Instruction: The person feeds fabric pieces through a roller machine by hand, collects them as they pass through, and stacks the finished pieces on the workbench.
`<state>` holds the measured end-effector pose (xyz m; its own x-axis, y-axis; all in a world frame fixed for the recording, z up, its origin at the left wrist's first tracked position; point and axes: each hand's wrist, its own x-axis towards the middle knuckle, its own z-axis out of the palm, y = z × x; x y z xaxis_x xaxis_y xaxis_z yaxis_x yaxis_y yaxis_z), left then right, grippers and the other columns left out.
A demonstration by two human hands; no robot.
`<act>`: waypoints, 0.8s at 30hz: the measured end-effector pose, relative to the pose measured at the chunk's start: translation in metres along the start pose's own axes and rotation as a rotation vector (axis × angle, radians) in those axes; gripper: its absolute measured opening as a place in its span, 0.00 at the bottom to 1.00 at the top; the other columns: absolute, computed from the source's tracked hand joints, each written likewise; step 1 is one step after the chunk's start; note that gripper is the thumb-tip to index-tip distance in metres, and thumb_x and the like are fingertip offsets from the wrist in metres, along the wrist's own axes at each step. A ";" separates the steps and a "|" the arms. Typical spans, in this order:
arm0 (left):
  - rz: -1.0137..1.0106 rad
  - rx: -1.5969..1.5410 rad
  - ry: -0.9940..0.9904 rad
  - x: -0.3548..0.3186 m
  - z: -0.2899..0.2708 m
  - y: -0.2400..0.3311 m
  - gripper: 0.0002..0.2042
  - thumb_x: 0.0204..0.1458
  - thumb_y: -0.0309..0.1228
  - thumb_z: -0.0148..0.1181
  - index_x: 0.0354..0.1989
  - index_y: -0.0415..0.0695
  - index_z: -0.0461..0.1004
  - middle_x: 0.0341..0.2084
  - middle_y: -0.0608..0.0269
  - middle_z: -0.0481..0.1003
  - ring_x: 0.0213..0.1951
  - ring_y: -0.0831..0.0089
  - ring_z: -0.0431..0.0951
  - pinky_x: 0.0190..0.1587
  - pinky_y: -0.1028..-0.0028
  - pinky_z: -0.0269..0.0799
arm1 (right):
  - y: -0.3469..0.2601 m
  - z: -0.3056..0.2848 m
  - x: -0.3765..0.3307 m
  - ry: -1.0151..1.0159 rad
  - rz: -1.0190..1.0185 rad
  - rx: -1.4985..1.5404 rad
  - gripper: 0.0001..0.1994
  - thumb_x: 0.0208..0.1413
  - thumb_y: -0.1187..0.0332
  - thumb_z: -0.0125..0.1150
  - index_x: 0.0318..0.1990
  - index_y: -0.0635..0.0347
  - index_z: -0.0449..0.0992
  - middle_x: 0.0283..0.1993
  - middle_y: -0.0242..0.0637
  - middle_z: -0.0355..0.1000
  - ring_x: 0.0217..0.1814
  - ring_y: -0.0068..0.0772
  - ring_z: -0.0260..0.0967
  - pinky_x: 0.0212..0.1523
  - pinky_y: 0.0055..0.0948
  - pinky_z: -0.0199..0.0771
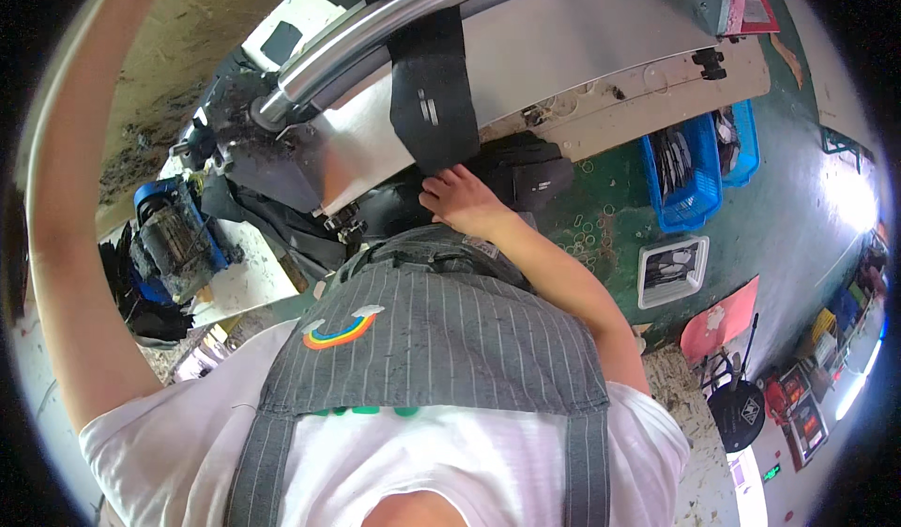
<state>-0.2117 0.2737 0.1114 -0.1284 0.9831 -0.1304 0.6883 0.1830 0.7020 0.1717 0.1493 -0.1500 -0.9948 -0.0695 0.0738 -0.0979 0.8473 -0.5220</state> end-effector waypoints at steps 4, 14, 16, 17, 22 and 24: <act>0.133 -0.040 -0.059 -0.012 -0.056 0.024 0.08 0.56 0.27 0.61 0.33 0.44 0.66 0.26 0.70 0.65 0.30 0.81 0.67 0.35 0.75 0.68 | -0.005 0.020 0.006 -0.249 -0.037 -0.076 0.13 0.39 0.68 0.63 0.36 0.52 0.70 0.39 0.34 0.66 0.49 0.38 0.65 0.53 0.37 0.63; -0.003 0.515 0.404 -0.073 -0.179 -0.047 0.24 0.55 0.28 0.59 0.61 0.41 0.62 0.63 0.49 0.61 0.65 0.56 0.59 0.63 0.57 0.59 | -0.036 -0.039 -0.010 -0.056 0.311 0.275 0.06 0.48 0.74 0.57 0.35 0.60 0.71 0.36 0.44 0.72 0.41 0.49 0.72 0.40 0.44 0.73; -0.107 0.584 0.466 -0.101 -0.192 -0.052 0.24 0.55 0.28 0.58 0.60 0.40 0.62 0.61 0.48 0.62 0.64 0.55 0.61 0.63 0.59 0.60 | -0.040 -0.047 -0.020 -0.086 0.329 0.276 0.05 0.49 0.74 0.57 0.35 0.61 0.71 0.34 0.46 0.73 0.38 0.50 0.73 0.38 0.42 0.73; -0.199 0.643 0.511 -0.118 -0.196 -0.054 0.23 0.55 0.28 0.58 0.60 0.39 0.62 0.60 0.47 0.64 0.62 0.54 0.63 0.62 0.61 0.61 | -0.044 -0.052 -0.022 -0.065 0.375 0.292 0.06 0.50 0.74 0.57 0.36 0.62 0.72 0.34 0.47 0.73 0.38 0.50 0.73 0.38 0.42 0.74; 0.051 0.909 0.603 -0.203 -0.161 -0.091 0.19 0.53 0.23 0.54 0.55 0.37 0.65 0.52 0.47 0.70 0.54 0.50 0.69 0.57 0.61 0.65 | -0.052 -0.069 -0.028 -0.005 0.428 0.266 0.11 0.53 0.76 0.57 0.44 0.61 0.74 0.40 0.48 0.75 0.41 0.51 0.74 0.41 0.38 0.75; 0.086 1.199 0.556 -0.220 -0.111 -0.121 0.18 0.51 0.24 0.56 0.52 0.37 0.68 0.47 0.50 0.73 0.50 0.54 0.73 0.55 0.63 0.68 | -0.053 -0.073 -0.030 0.001 0.459 0.239 0.10 0.53 0.76 0.56 0.44 0.60 0.74 0.40 0.46 0.75 0.41 0.49 0.74 0.40 0.38 0.75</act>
<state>-0.3461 0.0352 0.1331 -0.1284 0.9131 0.3870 0.8722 0.2897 -0.3941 0.2084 0.1449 -0.0626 -0.9366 0.2817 -0.2082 0.3456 0.6461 -0.6805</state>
